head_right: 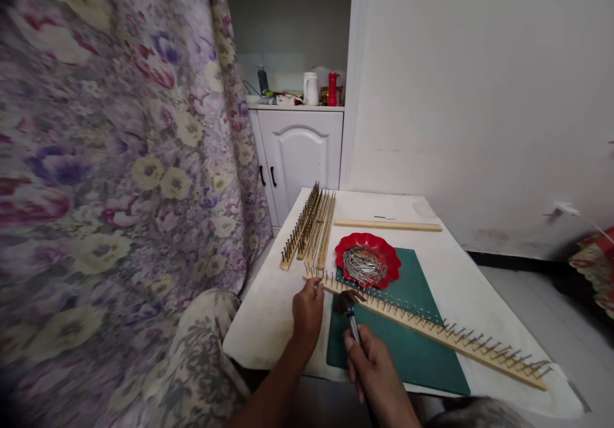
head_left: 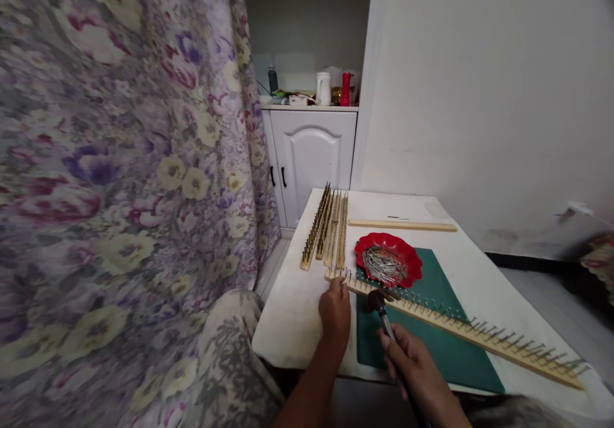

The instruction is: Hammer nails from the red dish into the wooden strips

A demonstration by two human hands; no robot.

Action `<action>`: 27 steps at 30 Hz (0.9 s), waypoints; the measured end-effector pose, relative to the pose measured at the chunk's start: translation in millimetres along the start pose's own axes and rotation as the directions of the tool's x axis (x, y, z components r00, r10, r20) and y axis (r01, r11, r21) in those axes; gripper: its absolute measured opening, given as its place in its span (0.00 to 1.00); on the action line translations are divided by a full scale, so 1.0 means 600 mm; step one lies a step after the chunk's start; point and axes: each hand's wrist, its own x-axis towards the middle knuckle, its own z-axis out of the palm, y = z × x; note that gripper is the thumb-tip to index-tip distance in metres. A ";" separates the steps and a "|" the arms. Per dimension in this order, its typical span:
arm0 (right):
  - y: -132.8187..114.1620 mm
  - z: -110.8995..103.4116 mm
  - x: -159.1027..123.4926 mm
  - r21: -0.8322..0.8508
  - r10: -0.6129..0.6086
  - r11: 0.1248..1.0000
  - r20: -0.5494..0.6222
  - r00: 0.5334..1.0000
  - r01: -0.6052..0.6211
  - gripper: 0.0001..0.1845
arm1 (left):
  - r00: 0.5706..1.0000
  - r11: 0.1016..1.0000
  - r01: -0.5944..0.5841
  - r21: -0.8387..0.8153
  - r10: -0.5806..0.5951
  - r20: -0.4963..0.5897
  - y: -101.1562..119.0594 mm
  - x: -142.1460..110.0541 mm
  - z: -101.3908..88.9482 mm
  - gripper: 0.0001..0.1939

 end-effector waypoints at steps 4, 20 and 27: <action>-0.005 -0.001 0.005 -0.003 0.004 1.000 0.013 1.000 -0.004 0.18 | 1.000 0.999 0.007 0.051 -0.007 -0.007 0.001 0.001 0.001 0.12; -0.021 -0.010 0.016 -0.009 -0.031 0.999 -0.040 0.999 0.030 0.19 | 0.964 0.976 -0.217 0.023 0.218 -0.151 -0.011 0.013 -0.043 0.10; -0.026 -0.004 0.014 0.003 -0.021 1.000 -0.085 0.996 0.021 0.17 | 0.943 0.944 -0.328 -0.008 0.328 0.053 -0.017 0.087 -0.078 0.27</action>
